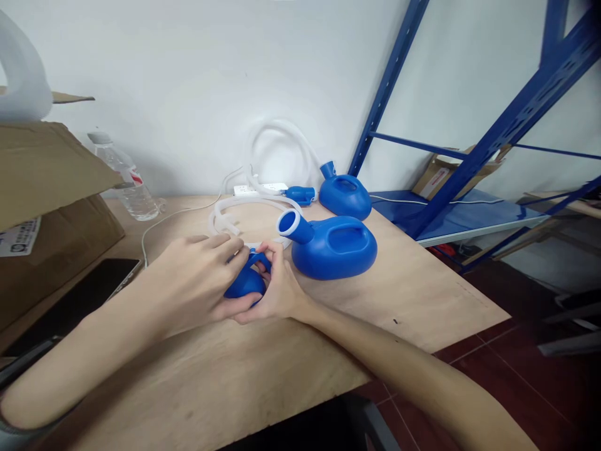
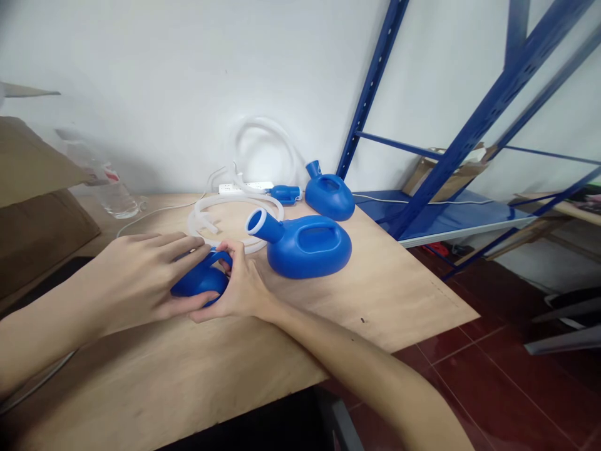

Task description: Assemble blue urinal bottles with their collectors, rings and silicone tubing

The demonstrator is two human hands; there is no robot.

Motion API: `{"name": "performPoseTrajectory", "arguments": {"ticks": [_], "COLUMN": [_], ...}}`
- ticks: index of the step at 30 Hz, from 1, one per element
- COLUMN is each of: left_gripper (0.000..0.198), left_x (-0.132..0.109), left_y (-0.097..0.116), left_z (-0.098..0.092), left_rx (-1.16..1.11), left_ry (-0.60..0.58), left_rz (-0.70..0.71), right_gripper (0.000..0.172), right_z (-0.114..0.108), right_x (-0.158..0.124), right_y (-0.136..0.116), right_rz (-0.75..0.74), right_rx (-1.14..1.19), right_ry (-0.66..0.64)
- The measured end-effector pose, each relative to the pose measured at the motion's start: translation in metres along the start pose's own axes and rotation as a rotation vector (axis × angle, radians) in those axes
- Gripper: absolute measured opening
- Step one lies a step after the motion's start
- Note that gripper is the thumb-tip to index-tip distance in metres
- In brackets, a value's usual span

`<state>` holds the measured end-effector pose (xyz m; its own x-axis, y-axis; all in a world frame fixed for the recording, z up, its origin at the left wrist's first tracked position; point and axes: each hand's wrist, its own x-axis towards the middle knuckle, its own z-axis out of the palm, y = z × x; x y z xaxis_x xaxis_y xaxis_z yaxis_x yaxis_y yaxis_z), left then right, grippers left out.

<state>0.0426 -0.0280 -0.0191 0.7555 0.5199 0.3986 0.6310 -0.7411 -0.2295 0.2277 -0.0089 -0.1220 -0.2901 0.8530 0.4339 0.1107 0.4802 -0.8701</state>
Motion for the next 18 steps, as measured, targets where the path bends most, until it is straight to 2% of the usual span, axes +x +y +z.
{"name": "performPoseTrajectory", "arguments": {"ticks": [3,7,13,18], "left_gripper": [0.05,0.044,0.048,0.049], "left_x": [0.001,0.004,0.005,0.007], "left_y": [-0.002,0.002,0.006,0.008], "left_z": [0.0,-0.009,-0.011,-0.013], "left_rx": [0.181,0.295,0.283,0.286], "left_ry": [-0.031,-0.029,0.001,-0.034], "left_rz": [0.091,0.171,0.202,0.24], "right_gripper": [0.108,0.11,0.112,0.112], "right_z": [0.0,-0.001,-0.001,-0.001], "right_x": [0.0,-0.001,-0.001,-0.001], "right_y": [0.001,0.0,0.001,0.005], "right_rz": [-0.041,-0.031,-0.051,-0.135], "right_rx": [-0.006,-0.062,-0.063,-0.111], "right_ry": [-0.003,-0.011,-0.028,-0.016]}}
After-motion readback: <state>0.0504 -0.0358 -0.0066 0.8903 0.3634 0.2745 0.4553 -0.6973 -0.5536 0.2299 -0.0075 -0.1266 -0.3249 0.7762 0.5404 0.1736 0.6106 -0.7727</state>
